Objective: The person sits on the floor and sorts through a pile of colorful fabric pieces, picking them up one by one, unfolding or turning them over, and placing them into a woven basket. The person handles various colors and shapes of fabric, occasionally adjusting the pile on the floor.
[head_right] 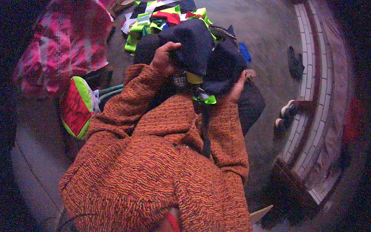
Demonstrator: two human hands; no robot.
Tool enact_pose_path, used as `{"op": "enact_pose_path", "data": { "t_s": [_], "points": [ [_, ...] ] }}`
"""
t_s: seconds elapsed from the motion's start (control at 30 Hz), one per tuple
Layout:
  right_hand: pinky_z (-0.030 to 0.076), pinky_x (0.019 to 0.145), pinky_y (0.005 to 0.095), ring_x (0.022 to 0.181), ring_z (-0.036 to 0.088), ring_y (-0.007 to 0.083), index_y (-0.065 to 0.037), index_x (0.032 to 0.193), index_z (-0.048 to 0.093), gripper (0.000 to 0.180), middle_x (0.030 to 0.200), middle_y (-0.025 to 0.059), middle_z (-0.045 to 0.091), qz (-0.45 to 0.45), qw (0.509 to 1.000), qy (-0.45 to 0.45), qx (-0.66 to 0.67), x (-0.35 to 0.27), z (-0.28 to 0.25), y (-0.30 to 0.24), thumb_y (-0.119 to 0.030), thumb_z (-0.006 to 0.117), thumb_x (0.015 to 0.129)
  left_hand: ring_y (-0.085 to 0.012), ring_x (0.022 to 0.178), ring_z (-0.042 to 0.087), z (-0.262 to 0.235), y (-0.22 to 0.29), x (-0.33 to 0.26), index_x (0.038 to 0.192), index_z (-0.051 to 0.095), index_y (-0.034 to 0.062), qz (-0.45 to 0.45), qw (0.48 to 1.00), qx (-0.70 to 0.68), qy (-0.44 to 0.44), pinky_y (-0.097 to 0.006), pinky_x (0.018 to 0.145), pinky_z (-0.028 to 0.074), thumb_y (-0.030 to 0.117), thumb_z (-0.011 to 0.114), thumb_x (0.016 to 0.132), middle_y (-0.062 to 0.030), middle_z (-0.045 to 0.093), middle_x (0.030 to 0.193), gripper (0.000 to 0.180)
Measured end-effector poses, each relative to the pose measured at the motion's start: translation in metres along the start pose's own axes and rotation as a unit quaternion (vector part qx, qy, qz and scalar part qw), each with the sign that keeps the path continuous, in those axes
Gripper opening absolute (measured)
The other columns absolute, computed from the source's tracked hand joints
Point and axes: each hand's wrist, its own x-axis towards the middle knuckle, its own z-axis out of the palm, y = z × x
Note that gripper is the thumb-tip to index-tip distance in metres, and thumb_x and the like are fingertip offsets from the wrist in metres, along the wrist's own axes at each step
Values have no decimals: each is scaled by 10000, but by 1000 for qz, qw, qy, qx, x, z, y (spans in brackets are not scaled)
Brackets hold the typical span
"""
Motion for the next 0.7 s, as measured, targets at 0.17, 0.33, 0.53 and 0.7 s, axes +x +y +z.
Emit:
{"op": "enact_pose_path", "data": {
  "t_s": [0.17, 0.33, 0.53, 0.7],
  "points": [
    [298, 1012, 475, 1167, 434, 325, -66, 1282, 420, 603, 1292, 139, 448, -10, 993, -113, 43, -11, 14, -11, -491, 410, 854, -249, 897, 603, 15, 3, -13, 1003, 577, -10, 14, 1000, 6, 4, -387, 891, 444, 133, 499, 812, -110, 631, 976, 251],
    [334, 992, 464, 1133, 466, 328, -33, 1256, 436, 555, 1253, 159, 479, -16, 999, -45, 16, -10, -9, -28, -401, 467, 842, -250, 911, 599, 5, 3, -5, 1014, 572, -19, 19, 1000, 0, -5, -386, 898, 442, 141, 502, 815, -117, 626, 987, 265],
    [430, 895, 415, 970, 567, 301, -5, 1140, 525, 432, 1106, 134, 575, -130, 979, 140, -76, -4, -5, -47, -307, 529, 832, -283, 930, 597, -4, 3, -1, 1049, 564, -16, 52, 998, 18, 18, -422, 907, 434, 179, 502, 813, -136, 619, 1023, 313],
    [483, 756, 353, 868, 591, 232, -13, 1092, 551, 368, 1015, 100, 593, -302, 886, 213, -280, 4, 22, -52, -263, 593, 825, -276, 927, 597, 0, 6, -3, 1041, 567, -14, 45, 999, 17, -3, -421, 909, 432, 177, 511, 806, -130, 618, 1023, 308]
  ]
}}
